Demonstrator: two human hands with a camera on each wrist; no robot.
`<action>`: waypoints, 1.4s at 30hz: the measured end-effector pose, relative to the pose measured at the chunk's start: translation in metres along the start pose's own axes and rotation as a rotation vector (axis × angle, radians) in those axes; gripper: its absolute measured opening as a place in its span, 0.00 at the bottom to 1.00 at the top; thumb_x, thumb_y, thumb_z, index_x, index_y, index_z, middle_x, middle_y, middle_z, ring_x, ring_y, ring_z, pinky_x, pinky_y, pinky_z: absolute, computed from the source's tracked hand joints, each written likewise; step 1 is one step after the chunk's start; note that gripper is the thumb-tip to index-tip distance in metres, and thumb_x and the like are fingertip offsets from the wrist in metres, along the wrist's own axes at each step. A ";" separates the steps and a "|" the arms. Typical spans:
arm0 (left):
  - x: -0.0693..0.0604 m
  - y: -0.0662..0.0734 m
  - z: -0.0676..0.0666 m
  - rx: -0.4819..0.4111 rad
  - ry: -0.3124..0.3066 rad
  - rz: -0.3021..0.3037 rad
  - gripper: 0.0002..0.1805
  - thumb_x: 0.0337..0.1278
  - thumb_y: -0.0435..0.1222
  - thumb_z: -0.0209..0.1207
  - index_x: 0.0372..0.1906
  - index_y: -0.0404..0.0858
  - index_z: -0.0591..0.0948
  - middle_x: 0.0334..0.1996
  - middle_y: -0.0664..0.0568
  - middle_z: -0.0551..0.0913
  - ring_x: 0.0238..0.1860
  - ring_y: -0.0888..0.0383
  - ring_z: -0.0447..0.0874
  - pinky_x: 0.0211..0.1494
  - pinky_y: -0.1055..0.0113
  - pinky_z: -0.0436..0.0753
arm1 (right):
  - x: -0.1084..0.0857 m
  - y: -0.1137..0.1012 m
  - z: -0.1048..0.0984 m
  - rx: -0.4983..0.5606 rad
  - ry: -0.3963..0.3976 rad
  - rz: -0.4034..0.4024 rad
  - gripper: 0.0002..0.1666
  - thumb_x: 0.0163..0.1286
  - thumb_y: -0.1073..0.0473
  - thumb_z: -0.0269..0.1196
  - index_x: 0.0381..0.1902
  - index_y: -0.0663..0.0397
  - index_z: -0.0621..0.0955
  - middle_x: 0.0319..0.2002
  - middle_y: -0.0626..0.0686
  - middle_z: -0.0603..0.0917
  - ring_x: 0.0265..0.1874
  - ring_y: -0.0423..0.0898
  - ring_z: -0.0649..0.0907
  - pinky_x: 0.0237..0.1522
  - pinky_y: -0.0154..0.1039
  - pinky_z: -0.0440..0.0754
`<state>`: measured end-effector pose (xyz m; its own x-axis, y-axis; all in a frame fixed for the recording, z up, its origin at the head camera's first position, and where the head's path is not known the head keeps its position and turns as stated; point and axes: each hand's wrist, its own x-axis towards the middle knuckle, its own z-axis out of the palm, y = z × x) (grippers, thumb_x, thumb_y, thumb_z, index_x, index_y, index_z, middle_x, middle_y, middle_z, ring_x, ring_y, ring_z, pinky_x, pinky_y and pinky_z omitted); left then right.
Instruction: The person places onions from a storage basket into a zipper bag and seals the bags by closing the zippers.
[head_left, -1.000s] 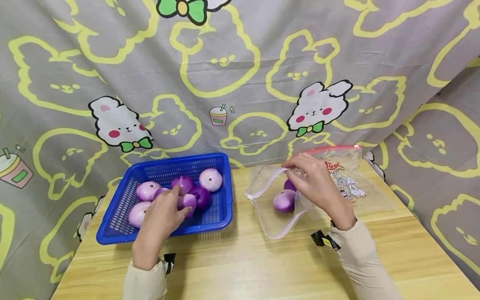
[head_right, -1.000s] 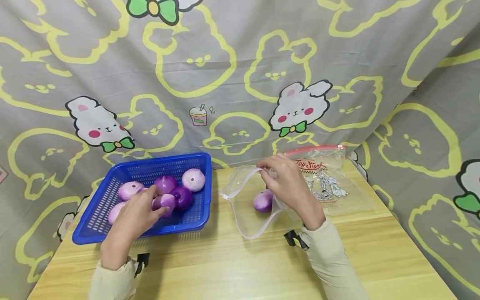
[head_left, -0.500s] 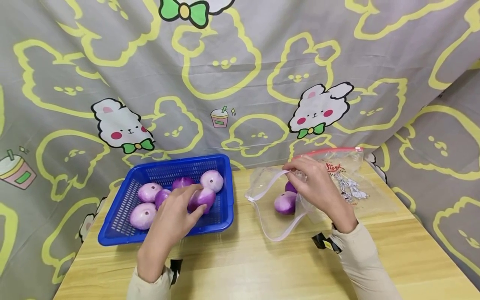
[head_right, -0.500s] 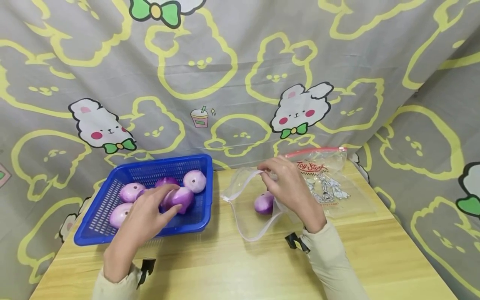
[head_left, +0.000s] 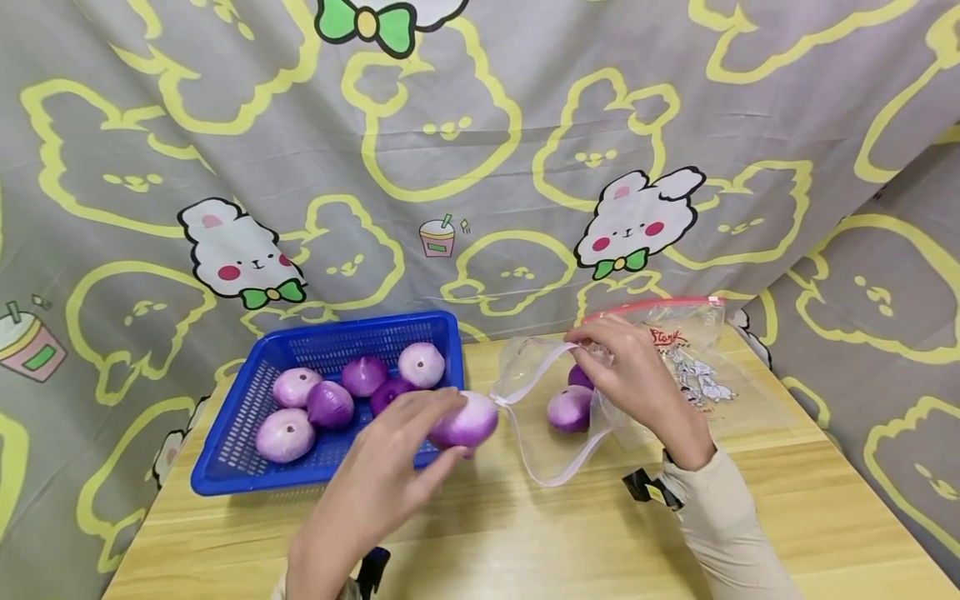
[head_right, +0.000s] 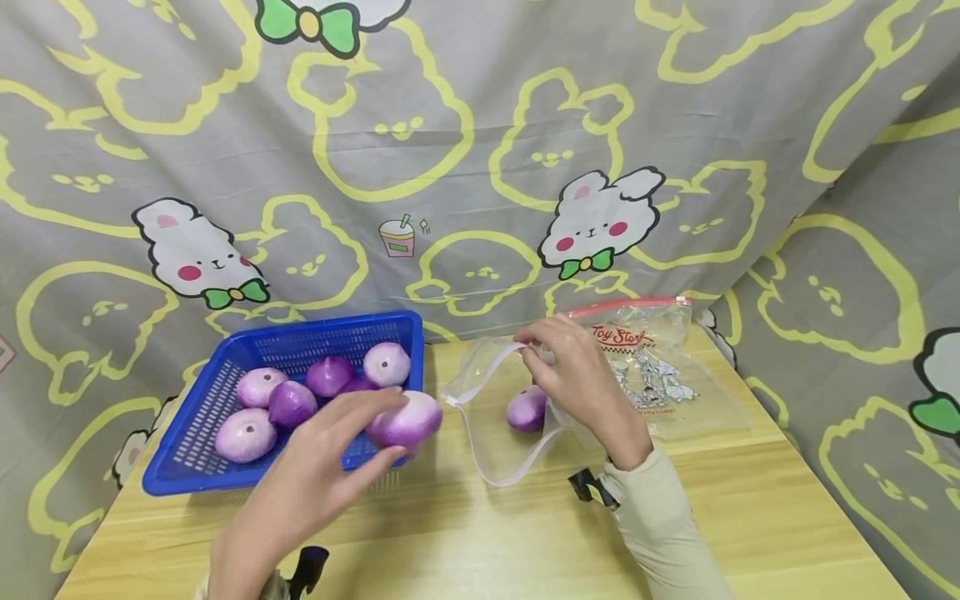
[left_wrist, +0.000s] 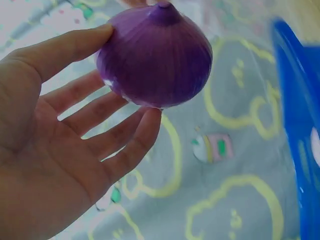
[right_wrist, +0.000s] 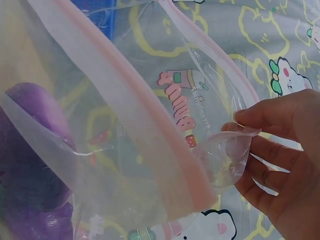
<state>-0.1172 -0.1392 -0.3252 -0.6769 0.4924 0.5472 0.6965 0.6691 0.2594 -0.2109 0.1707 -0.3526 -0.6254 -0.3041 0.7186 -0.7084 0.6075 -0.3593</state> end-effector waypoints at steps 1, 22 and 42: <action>0.001 0.006 0.000 -0.017 -0.010 0.021 0.25 0.54 0.39 0.71 0.57 0.42 0.81 0.57 0.53 0.82 0.60 0.56 0.78 0.63 0.60 0.77 | 0.000 0.000 0.000 -0.001 0.002 -0.004 0.08 0.58 0.72 0.69 0.35 0.58 0.87 0.34 0.51 0.88 0.32 0.43 0.81 0.34 0.38 0.77; 0.027 0.060 0.091 0.179 -0.050 0.164 0.26 0.51 0.41 0.70 0.57 0.43 0.77 0.55 0.50 0.80 0.58 0.52 0.76 0.58 0.59 0.79 | 0.001 0.002 0.002 0.012 -0.017 0.011 0.08 0.59 0.71 0.68 0.37 0.58 0.87 0.37 0.51 0.88 0.39 0.45 0.84 0.40 0.41 0.80; 0.022 0.063 0.144 0.418 0.213 -0.071 0.12 0.55 0.43 0.66 0.36 0.38 0.83 0.56 0.40 0.79 0.53 0.46 0.76 0.41 0.58 0.71 | 0.000 -0.006 -0.008 -0.014 0.028 0.054 0.08 0.60 0.71 0.67 0.37 0.58 0.87 0.36 0.51 0.87 0.36 0.47 0.83 0.39 0.42 0.78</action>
<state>-0.1226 -0.0062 -0.4119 -0.6248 0.3416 0.7021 0.4655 0.8849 -0.0164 -0.2042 0.1729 -0.3460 -0.6531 -0.2501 0.7148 -0.6691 0.6327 -0.3899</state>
